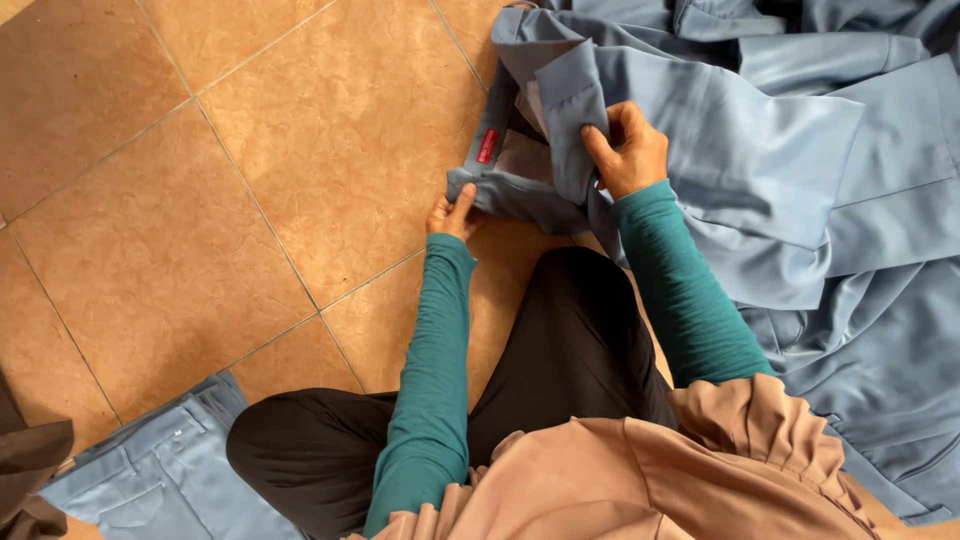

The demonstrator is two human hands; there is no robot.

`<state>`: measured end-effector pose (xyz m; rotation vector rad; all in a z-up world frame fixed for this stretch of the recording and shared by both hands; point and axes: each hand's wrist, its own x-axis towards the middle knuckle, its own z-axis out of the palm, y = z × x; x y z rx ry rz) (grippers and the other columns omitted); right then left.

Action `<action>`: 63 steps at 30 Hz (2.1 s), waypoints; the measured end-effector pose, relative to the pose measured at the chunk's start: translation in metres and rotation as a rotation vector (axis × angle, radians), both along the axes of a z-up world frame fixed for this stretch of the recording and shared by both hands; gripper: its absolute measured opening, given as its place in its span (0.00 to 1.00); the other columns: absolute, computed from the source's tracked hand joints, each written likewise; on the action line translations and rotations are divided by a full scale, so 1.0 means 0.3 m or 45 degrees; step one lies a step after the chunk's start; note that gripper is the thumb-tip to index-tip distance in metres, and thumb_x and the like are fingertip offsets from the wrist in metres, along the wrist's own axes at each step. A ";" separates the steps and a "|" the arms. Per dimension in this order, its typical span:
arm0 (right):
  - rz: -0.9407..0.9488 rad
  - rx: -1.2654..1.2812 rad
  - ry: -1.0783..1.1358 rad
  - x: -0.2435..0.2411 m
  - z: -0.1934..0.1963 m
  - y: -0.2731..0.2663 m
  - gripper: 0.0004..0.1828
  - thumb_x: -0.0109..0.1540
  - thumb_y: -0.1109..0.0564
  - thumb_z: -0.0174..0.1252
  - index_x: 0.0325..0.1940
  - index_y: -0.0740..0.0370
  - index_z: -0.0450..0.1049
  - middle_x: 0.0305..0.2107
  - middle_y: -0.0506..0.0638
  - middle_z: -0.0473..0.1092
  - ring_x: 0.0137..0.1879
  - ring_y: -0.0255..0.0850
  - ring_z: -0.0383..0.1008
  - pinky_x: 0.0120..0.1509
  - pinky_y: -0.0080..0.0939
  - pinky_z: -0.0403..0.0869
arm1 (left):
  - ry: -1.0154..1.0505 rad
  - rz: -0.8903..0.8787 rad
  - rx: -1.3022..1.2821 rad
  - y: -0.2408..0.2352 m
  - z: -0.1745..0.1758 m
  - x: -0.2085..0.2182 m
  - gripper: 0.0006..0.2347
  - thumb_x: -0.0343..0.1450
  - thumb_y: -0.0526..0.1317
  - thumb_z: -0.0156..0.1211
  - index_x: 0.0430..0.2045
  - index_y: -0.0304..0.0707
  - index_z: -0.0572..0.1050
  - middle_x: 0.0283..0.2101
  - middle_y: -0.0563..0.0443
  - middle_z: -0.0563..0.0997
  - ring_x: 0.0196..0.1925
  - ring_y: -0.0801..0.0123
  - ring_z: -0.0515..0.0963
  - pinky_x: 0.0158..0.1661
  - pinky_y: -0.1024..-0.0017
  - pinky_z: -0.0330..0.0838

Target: The person sits on a tiled floor and folds several pairs of light blue trousers by hand. They smooth the fabric, fold the legs together, and then fold the trousers into neat rectangular stacks, placing each finished pair on a growing pile.

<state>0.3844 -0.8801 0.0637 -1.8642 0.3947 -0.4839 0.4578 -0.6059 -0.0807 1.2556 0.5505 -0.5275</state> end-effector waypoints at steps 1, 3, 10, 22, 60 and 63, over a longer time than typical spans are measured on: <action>-0.053 -0.082 -0.071 0.027 -0.051 -0.013 0.09 0.65 0.60 0.68 0.42 0.65 0.74 0.22 0.61 0.72 0.15 0.45 0.72 0.13 0.36 0.74 | -0.059 0.064 0.079 -0.009 0.035 0.025 0.16 0.59 0.50 0.83 0.32 0.53 0.81 0.35 0.57 0.76 0.44 0.51 0.82 0.54 0.31 0.70; -0.100 -0.229 -0.094 0.064 0.038 0.097 0.09 0.65 0.57 0.66 0.40 0.60 0.71 0.23 0.51 0.69 0.23 0.40 0.67 0.27 0.37 0.71 | -0.144 0.216 -0.009 0.040 0.135 0.048 0.11 0.61 0.45 0.78 0.29 0.51 0.80 0.31 0.56 0.79 0.36 0.60 0.82 0.39 0.48 0.74; 0.656 -0.363 -0.059 0.149 -0.038 0.648 0.24 0.62 0.45 0.65 0.59 0.52 0.69 0.45 0.60 0.70 0.52 0.64 0.73 0.57 0.64 0.75 | -0.237 0.694 0.257 0.431 0.063 0.165 0.26 0.60 0.42 0.84 0.48 0.46 0.73 0.45 0.43 0.78 0.46 0.48 0.81 0.45 0.44 0.83; 0.942 -1.181 0.815 -0.029 -0.281 0.851 0.36 0.63 0.38 0.60 0.74 0.30 0.55 0.64 0.42 0.57 0.68 0.44 0.57 0.68 0.52 0.64 | 0.104 0.650 -0.022 0.344 0.176 -0.172 0.37 0.62 0.53 0.79 0.65 0.54 0.64 0.59 0.39 0.74 0.61 0.44 0.73 0.60 0.45 0.72; 1.337 -1.515 0.519 -0.124 -0.365 1.005 0.47 0.63 0.40 0.54 0.82 0.38 0.39 0.77 0.55 0.43 0.83 0.53 0.37 0.74 0.71 0.51 | 0.474 0.898 -0.191 0.731 -0.246 -0.277 0.30 0.66 0.44 0.76 0.54 0.23 0.64 0.50 0.27 0.76 0.52 0.32 0.79 0.53 0.32 0.72; 1.293 -1.441 0.483 -0.117 -0.315 0.978 0.49 0.63 0.41 0.54 0.83 0.40 0.37 0.76 0.55 0.45 0.82 0.51 0.41 0.74 0.67 0.53 | 0.426 0.884 -0.073 0.771 -0.226 -0.150 0.31 0.66 0.46 0.77 0.53 0.23 0.66 0.45 0.23 0.78 0.45 0.30 0.82 0.43 0.31 0.79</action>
